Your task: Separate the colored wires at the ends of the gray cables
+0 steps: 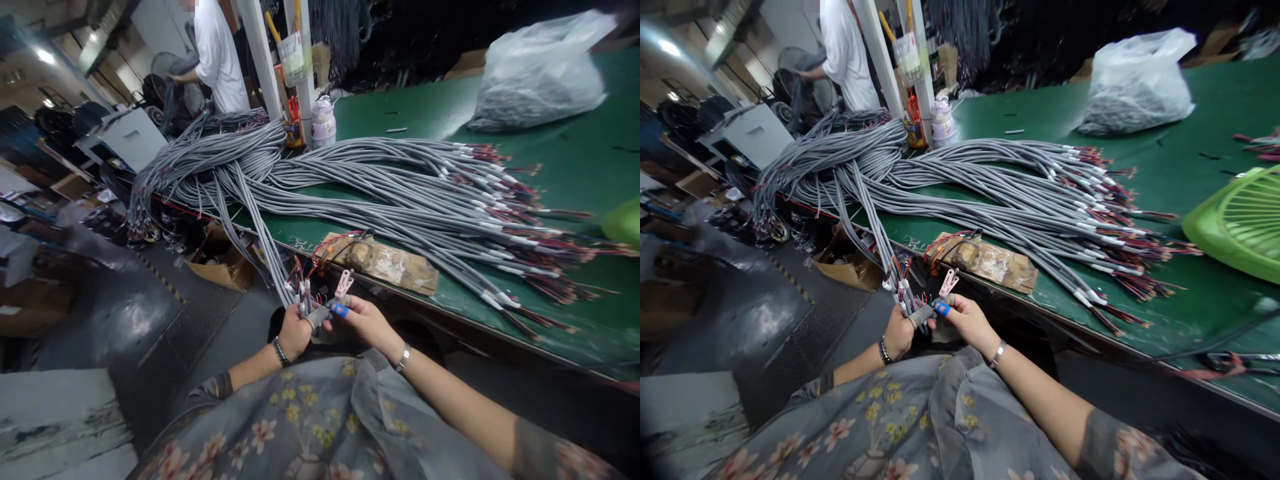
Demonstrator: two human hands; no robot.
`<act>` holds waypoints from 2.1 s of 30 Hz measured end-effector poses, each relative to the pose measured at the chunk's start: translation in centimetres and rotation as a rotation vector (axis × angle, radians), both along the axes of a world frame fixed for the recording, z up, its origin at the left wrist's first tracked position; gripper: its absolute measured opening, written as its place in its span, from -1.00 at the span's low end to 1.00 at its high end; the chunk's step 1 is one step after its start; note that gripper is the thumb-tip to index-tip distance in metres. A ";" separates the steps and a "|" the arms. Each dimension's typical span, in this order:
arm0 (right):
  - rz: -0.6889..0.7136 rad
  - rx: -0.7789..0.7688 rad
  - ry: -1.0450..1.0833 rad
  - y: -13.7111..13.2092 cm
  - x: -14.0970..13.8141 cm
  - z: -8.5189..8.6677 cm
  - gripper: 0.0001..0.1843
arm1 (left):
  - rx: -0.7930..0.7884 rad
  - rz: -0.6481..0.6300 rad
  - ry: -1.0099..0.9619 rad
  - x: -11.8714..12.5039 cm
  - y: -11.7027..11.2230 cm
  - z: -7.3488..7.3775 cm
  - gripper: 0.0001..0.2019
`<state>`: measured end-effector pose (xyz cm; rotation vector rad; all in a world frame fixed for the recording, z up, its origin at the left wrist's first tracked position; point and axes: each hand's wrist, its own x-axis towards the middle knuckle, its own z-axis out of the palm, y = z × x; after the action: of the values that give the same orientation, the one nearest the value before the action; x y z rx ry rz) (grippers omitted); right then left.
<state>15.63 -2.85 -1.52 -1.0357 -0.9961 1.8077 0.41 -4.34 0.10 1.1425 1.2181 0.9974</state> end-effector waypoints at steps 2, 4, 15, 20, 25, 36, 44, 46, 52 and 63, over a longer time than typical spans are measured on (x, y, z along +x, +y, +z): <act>-0.015 0.006 -0.004 0.0 0.0 0.2 -0.49 | 0.020 0.012 0.021 0.0 0.0 0.2 -0.55; -0.022 -0.002 -0.006 -0.1 0.0 0.3 -0.48 | 0.032 0.020 0.037 0.0 0.0 0.2 -0.55; -0.040 -0.032 -0.026 -0.2 0.2 0.5 -0.47 | 0.070 0.045 0.064 -0.1 -0.1 -0.5 -0.59; -0.021 -0.052 0.034 -0.3 0.3 0.1 -0.51 | 0.042 0.052 0.048 -0.1 -0.1 -0.7 -0.60; -0.008 -0.070 0.091 -0.3 0.4 0.4 -0.51 | 0.086 0.059 0.025 -0.3 0.0 -0.8 -0.61; -0.012 -0.240 0.274 1.7 1.4 1.2 -0.58 | -0.110 0.050 -0.147 0.7 0.9 2.3 -0.65; -0.258 0.133 -0.087 1.9 0.6 1.8 -0.41 | -0.137 -0.056 -0.155 1.1 2.1 1.9 -0.66; -0.238 0.135 -0.087 1.9 0.5 1.6 -0.39 | -0.140 -0.057 -0.174 1.2 2.2 1.7 -0.68; -0.124 -0.063 0.233 2.5 0.0 1.3 -0.45 | -0.144 -0.093 -0.168 1.3 2.3 1.4 -0.69; -0.247 -0.118 0.255 2.6 -0.5 1.4 -0.43 | -0.139 -0.145 -0.085 1.4 2.4 1.3 -0.66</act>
<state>15.17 -0.29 -0.16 -0.9247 -0.5874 1.7543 1.76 -1.98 1.39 1.0536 1.1031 0.8309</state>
